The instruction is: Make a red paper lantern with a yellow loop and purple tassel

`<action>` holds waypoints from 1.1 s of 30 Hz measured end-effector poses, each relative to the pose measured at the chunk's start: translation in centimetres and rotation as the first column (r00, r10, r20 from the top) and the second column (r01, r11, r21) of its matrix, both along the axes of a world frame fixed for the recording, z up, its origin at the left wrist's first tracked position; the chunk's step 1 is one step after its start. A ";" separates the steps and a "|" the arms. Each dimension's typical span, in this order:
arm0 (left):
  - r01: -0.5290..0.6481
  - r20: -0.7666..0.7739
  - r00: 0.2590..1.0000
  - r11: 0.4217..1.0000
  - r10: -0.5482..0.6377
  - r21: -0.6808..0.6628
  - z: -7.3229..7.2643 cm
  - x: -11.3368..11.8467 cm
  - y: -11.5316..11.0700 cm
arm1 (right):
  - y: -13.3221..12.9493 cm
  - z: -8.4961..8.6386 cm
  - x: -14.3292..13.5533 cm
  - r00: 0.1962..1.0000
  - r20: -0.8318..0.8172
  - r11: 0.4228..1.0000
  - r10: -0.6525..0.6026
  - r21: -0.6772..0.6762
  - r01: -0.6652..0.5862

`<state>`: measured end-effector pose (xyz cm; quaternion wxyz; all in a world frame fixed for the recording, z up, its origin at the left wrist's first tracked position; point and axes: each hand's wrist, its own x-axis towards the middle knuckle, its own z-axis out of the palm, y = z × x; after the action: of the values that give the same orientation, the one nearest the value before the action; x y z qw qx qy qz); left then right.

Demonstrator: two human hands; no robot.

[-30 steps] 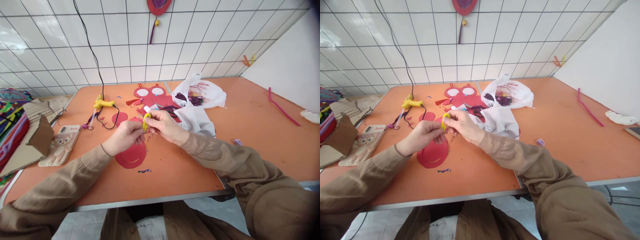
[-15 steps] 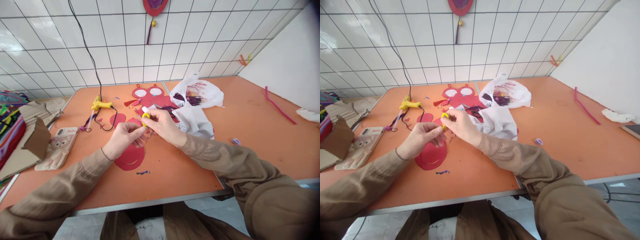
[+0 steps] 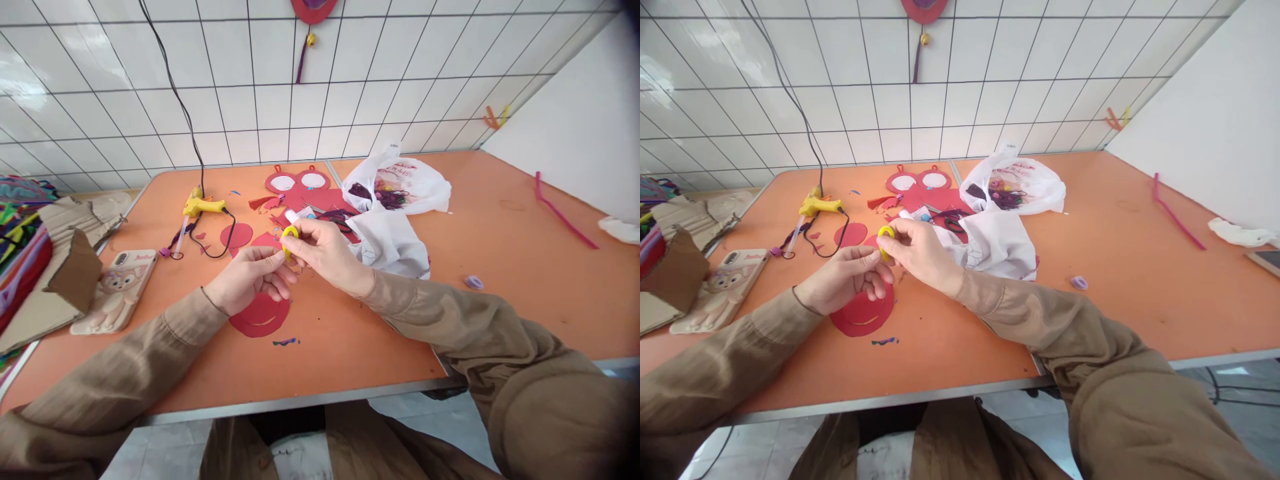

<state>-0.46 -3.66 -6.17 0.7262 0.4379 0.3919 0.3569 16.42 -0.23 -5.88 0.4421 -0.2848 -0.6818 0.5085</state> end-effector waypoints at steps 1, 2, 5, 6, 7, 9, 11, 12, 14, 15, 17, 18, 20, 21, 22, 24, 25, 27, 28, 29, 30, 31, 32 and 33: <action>0.020 0.031 0.999 1.000 -0.019 -0.017 -0.2 -0.1 0.1 | 0.0 -0.1 0.0 1.000 -0.013 1.000 0.027 -0.015 -0.028; 0.034 0.058 0.998 0.999 -0.033 -0.026 -0.3 -0.2 0.2 | 0.1 -0.1 0.0 0.998 -0.026 0.998 0.053 -0.035 -0.054; 0.035 0.119 0.992 0.999 -0.034 -0.003 -0.5 -0.3 0.3 | 0.3 -0.5 0.0 0.991 -0.089 0.987 0.101 -0.119 -0.111; 0.019 0.133 0.991 1.000 -0.021 0.015 -0.5 -0.3 0.3 | 0.4 -0.7 0.0 0.987 -0.123 0.980 0.106 -0.156 -0.125; -0.001 0.146 0.989 0.999 -0.004 0.033 -0.5 -0.2 0.2 | 0.5 -0.9 0.0 0.980 -0.163 0.970 0.110 -0.196 -0.141; -0.037 0.167 0.986 0.998 0.028 0.053 -0.4 -0.1 0.2 | 0.7 -1.1 0.0 0.963 -0.238 0.945 0.130 -0.265 -0.193; -0.046 0.166 0.985 0.998 0.037 0.051 -0.4 -0.1 0.2 | 0.7 -1.3 0.0 0.941 -0.278 0.914 0.194 -0.297 -0.276; -0.040 0.157 0.987 0.998 0.032 0.047 -0.4 -0.2 0.2 | 0.7 -1.3 0.0 0.929 -0.283 0.900 0.237 -0.297 -0.320; -0.024 0.120 0.993 0.999 0.019 0.047 -0.5 -0.2 0.2 | 0.7 -1.2 0.1 0.914 -0.262 0.887 0.310 -0.266 -0.377; -0.022 0.089 0.996 0.998 0.017 0.057 -0.5 -0.2 0.2 | 0.7 -1.1 0.1 0.916 -0.235 0.893 0.324 -0.243 -0.379; -0.030 -0.013 0.999 0.993 0.032 0.118 -0.4 -0.1 0.0 | 0.7 -0.9 0.2 0.944 -0.157 0.927 0.289 -0.199 -0.317; -0.037 -0.089 0.995 0.983 0.054 0.179 -0.4 -0.1 -0.1 | 0.6 -0.8 0.2 0.962 -0.114 0.946 0.249 -0.184 -0.267; -0.028 -0.289 0.946 0.925 0.147 0.379 -0.1 0.0 -0.3 | 0.6 -0.6 0.3 0.984 -0.047 0.969 0.173 -0.173 -0.179; 0.000 -0.385 0.895 0.861 0.227 0.508 0.0 0.0 -0.3 | 0.5 -0.4 0.3 0.989 -0.023 0.974 0.146 -0.172 -0.148; 0.048 -0.458 0.828 0.773 0.323 0.632 0.2 0.0 -0.4 | 0.4 -0.2 0.3 0.992 -0.003 0.978 0.129 -0.166 -0.128; 0.175 -0.514 0.687 0.569 0.514 0.803 0.5 0.0 -0.3 | 0.1 0.2 0.3 0.995 0.028 0.988 0.096 -0.121 -0.092; 0.232 -0.510 0.630 0.485 0.585 0.843 0.6 -0.1 -0.2 | 0.0 0.3 0.3 0.997 0.040 0.994 0.072 -0.086 -0.069; 0.306 -0.500 0.554 0.395 0.666 0.866 0.7 -0.2 0.0 | -0.2 0.5 0.3 0.999 0.045 1.000 0.022 -0.020 -0.021; 0.318 -0.497 0.536 0.382 0.683 0.868 0.7 -0.3 0.1 | -0.3 0.5 0.2 0.999 0.044 1.000 0.000 -0.002 0.000; 0.314 -0.496 0.533 0.383 0.686 0.868 0.7 -0.3 0.1 | -0.3 0.4 0.2 0.999 0.044 1.000 -0.020 0.004 0.020; 0.296 -0.494 0.545 0.396 0.677 0.869 0.6 -0.3 0.2 | -0.3 0.2 0.1 0.998 0.044 0.999 -0.038 0.000 0.038; 0.268 -0.496 0.569 0.423 0.656 0.866 0.6 -0.3 0.2 | -0.2 -0.1 0.0 0.998 0.042 0.999 -0.051 -0.014 0.051; 0.233 -0.501 0.602 0.463 0.622 0.855 0.6 -0.3 0.2 | -0.2 -0.3 0.0 0.998 0.038 0.998 -0.057 -0.036 0.058; 0.192 -0.505 0.642 0.518 0.576 0.834 0.6 -0.3 0.2 | -0.1 -0.5 0.0 0.998 0.030 0.997 -0.055 -0.061 0.057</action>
<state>-0.73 -3.45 -5.61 0.1495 0.7782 0.4810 0.3751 16.39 -0.37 -6.42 0.4376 -0.3245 -0.6637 0.5126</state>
